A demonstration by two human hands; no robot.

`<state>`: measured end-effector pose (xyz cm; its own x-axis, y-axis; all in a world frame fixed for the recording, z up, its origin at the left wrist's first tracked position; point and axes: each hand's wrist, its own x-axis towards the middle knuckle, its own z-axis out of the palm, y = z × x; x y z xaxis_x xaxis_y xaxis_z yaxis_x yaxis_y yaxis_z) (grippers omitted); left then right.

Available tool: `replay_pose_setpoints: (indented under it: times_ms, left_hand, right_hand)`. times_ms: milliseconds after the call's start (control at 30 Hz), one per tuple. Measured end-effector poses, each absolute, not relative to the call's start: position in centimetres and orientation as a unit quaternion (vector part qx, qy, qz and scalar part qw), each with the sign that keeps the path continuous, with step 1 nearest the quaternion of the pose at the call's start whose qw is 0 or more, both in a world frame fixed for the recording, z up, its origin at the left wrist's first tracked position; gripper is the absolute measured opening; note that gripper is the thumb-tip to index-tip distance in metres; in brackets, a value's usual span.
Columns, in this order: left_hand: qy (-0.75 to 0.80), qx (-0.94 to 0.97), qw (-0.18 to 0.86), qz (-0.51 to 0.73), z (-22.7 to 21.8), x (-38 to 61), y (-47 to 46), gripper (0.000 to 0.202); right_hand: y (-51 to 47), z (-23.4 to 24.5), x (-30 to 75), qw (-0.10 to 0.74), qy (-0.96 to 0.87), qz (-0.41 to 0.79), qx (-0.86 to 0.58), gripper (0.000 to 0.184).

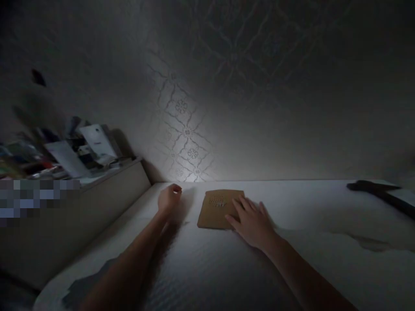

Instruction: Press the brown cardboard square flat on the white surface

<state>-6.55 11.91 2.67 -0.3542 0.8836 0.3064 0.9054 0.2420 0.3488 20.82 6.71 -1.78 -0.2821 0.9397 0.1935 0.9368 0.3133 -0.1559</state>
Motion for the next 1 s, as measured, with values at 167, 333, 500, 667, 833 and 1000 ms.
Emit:
replay_pose_setpoints:
  times_ms: [167,333,500,667,833,1000]
  left_hand:
    - [-0.819,-0.524,0.03,-0.232,2.2,-8.6,11.9,0.022]
    - [-0.827,-0.518,0.026,-0.217,2.0,-8.8,12.0,0.023]
    - [-0.83,-0.522,0.009,-0.198,2.1,-8.8,12.0,0.024]
    - [-0.837,-0.511,0.006,-0.197,2.1,-8.8,12.0,0.024]
    - [-0.819,-0.53,0.027,-0.219,2.4,-7.9,12.1,0.028]
    - [-0.739,-0.632,0.025,-0.23,2.8,-4.9,11.9,0.029]
  right_hand:
    - [6.9,-2.2,20.9,0.138,-0.8,0.003,-0.584,0.064]
    - [6.9,-2.2,20.9,0.137,-0.801,0.006,-0.583,0.066]
    - [6.9,-2.2,20.8,0.142,-0.798,0.0,-0.586,0.063]
    - [6.8,-2.2,20.9,0.134,-0.801,-0.002,-0.583,0.061]
    - [7.1,-2.3,21.1,0.13,-0.803,0.009,-0.581,0.065]
    - [7.1,-2.2,21.0,0.124,-0.804,0.007,-0.582,0.069]
